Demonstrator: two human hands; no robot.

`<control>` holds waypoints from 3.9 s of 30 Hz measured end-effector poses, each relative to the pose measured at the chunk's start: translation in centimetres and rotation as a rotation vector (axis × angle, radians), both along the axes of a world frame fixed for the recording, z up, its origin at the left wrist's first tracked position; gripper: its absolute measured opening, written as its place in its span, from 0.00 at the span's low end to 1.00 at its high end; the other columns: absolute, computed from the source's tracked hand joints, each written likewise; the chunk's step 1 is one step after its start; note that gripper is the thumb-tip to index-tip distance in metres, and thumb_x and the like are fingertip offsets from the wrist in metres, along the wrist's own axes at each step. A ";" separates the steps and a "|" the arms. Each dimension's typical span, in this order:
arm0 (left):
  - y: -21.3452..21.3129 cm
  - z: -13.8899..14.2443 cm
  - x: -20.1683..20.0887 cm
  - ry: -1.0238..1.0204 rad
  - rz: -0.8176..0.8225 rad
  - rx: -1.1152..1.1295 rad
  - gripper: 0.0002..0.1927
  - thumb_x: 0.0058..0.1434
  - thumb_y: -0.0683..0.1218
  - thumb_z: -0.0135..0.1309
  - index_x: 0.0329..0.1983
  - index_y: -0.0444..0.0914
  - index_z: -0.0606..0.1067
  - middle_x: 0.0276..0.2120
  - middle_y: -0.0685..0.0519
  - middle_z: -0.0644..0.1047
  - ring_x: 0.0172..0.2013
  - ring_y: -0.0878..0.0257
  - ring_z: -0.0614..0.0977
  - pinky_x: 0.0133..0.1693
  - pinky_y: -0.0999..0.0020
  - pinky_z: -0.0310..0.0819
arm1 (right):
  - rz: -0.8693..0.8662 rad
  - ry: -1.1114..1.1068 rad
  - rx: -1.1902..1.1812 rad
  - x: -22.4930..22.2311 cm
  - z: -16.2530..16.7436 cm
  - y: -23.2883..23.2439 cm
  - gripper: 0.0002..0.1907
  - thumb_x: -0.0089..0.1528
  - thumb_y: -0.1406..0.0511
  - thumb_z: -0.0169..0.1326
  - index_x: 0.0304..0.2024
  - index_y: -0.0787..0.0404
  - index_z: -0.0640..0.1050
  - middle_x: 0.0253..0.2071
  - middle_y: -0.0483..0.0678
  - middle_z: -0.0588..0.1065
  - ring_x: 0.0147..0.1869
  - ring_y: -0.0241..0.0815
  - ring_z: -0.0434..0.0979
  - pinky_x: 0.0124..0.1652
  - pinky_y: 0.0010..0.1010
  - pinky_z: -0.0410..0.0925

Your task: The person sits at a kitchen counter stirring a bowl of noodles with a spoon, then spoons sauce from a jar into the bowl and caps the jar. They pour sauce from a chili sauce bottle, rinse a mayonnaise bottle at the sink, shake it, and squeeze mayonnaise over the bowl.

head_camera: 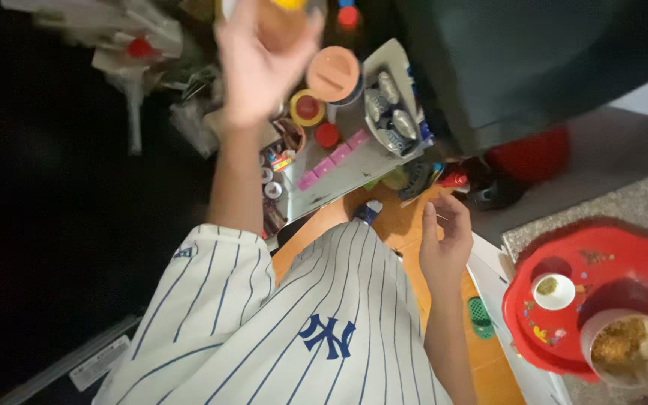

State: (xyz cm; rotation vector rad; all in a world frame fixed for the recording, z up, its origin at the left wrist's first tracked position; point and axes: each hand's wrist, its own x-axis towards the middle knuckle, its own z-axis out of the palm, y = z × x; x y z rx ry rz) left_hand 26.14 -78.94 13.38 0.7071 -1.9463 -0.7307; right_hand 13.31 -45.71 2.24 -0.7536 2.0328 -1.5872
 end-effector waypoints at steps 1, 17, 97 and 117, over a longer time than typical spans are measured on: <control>1.9 -0.2 -1.3 -0.015 -0.071 0.122 0.17 0.63 0.45 0.68 0.49 0.34 0.75 0.36 0.51 0.83 0.38 0.66 0.86 0.43 0.67 0.82 | -0.022 -0.020 -0.008 -0.3 0.5 0.5 0.12 0.72 0.68 0.54 0.57 0.67 0.72 0.50 0.48 0.75 0.51 0.35 0.76 0.52 0.27 0.71; 42.6 1.4 -10.3 -0.506 -1.407 0.456 0.25 0.50 0.50 0.66 0.48 0.36 0.75 0.35 0.47 0.79 0.35 0.51 0.82 0.39 0.61 0.75 | -0.323 0.622 0.224 -1.0 14.2 31.2 0.19 0.78 0.60 0.43 0.62 0.65 0.77 0.49 0.54 0.71 0.53 0.48 0.69 0.55 0.35 0.64; 66.0 -16.3 -24.9 -0.618 -1.236 0.577 0.27 0.67 0.42 0.58 0.67 0.36 0.64 0.60 0.41 0.73 0.62 0.51 0.77 0.62 0.60 0.72 | -1.388 0.420 0.015 -18.1 -9.9 59.7 0.44 0.73 0.60 0.71 0.75 0.66 0.54 0.71 0.59 0.65 0.73 0.50 0.68 0.74 0.41 0.60; 67.6 -16.6 -26.6 -0.620 -1.119 0.597 0.25 0.68 0.41 0.56 0.66 0.34 0.64 0.62 0.41 0.72 0.64 0.52 0.76 0.63 0.60 0.72 | -1.332 0.470 0.033 -24.3 -12.8 62.5 0.43 0.74 0.62 0.69 0.75 0.66 0.53 0.72 0.59 0.64 0.74 0.50 0.68 0.75 0.41 0.59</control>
